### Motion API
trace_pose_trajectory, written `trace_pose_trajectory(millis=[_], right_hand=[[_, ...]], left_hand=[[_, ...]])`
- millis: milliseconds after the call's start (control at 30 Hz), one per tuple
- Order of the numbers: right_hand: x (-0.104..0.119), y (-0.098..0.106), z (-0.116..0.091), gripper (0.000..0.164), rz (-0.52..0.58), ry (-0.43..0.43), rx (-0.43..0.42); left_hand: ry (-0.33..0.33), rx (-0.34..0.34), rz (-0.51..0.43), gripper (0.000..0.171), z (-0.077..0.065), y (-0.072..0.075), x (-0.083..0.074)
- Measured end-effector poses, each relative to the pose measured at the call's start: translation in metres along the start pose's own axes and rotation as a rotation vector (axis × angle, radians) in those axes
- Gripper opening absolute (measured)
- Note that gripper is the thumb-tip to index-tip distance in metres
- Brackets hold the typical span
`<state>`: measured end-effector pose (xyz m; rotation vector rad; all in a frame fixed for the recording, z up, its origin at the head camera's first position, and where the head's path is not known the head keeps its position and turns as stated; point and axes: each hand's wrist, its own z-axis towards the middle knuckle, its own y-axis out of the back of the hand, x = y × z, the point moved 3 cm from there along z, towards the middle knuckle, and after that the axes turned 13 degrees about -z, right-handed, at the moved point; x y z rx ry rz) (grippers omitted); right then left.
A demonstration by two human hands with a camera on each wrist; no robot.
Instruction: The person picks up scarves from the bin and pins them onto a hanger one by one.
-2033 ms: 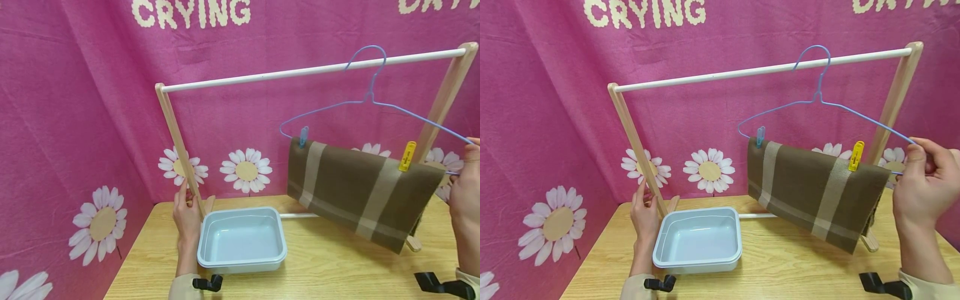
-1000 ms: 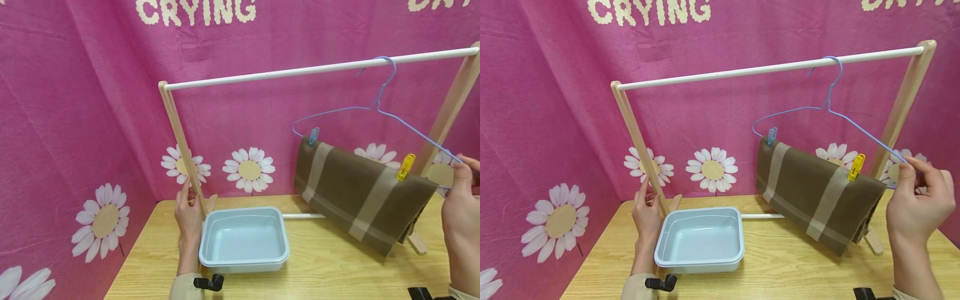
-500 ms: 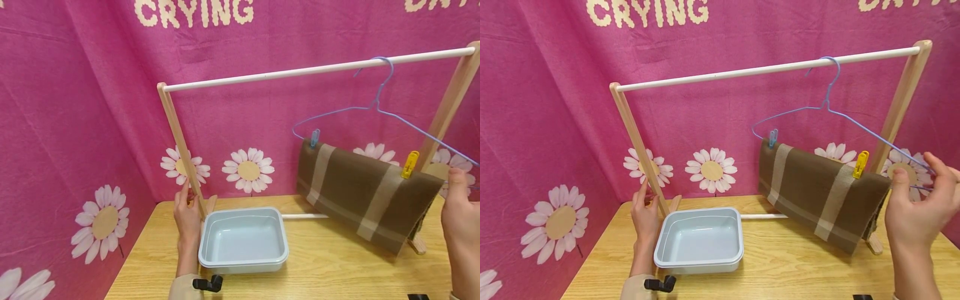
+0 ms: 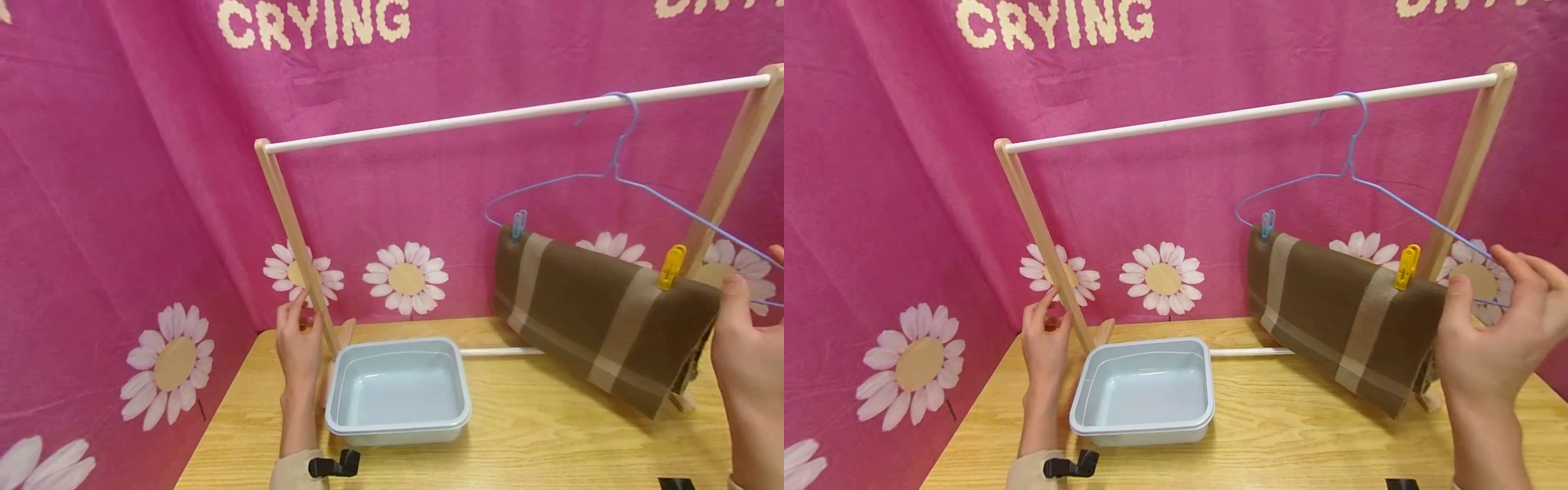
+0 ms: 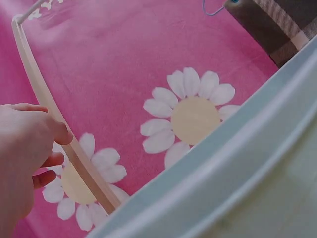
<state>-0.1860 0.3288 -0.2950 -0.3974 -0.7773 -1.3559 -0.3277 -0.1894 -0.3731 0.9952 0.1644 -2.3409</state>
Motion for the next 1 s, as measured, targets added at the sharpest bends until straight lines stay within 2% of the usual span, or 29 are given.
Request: trace_pose_trajectory(millis=[167, 300, 367, 433, 533, 633, 800, 900, 1000], right_hand=[[0.005, -0.001, -0.005, 0.037, 0.048, -0.011, 0.006], [0.021, 0.004, -0.01, 0.029, 0.154, 0.085, -0.02], [0.033, 0.006, -0.013, 0.03, 0.19, 0.153, -0.025], [0.044, 0.008, -0.017, 0.032, 0.227, 0.186, -0.017], [0.056, 0.01, -0.019, 0.034, 0.236, 0.254, -0.009], [0.057, 0.007, -0.019, 0.035, 0.21, 0.302, -0.006], [0.048, 0.002, -0.014, 0.035, 0.143, 0.307, -0.003], [0.05, 0.001, -0.016, 0.032, 0.201, 0.282, -0.044], [0.06, 0.001, -0.023, 0.031, 0.295, 0.303, -0.115]], left_hand=[[0.031, 0.059, 0.026, 0.041, 0.002, 0.0, -0.006], [0.03, 0.124, 0.042, 0.04, 0.005, -0.002, -0.016], [0.016, 0.155, 0.037, 0.039, 0.006, -0.004, -0.023], [0.003, 0.192, 0.027, 0.039, 0.008, -0.005, -0.031], [-0.004, 0.252, 0.019, 0.04, 0.009, -0.008, -0.042], [-0.003, 0.302, 0.035, 0.041, 0.008, -0.01, -0.049], [-0.009, 0.359, 0.053, 0.041, 0.005, -0.012, -0.058], [-0.024, 0.386, 0.06, 0.042, 0.004, -0.013, -0.064], [-0.038, 0.417, 0.065, 0.042, 0.003, -0.015, -0.07]])
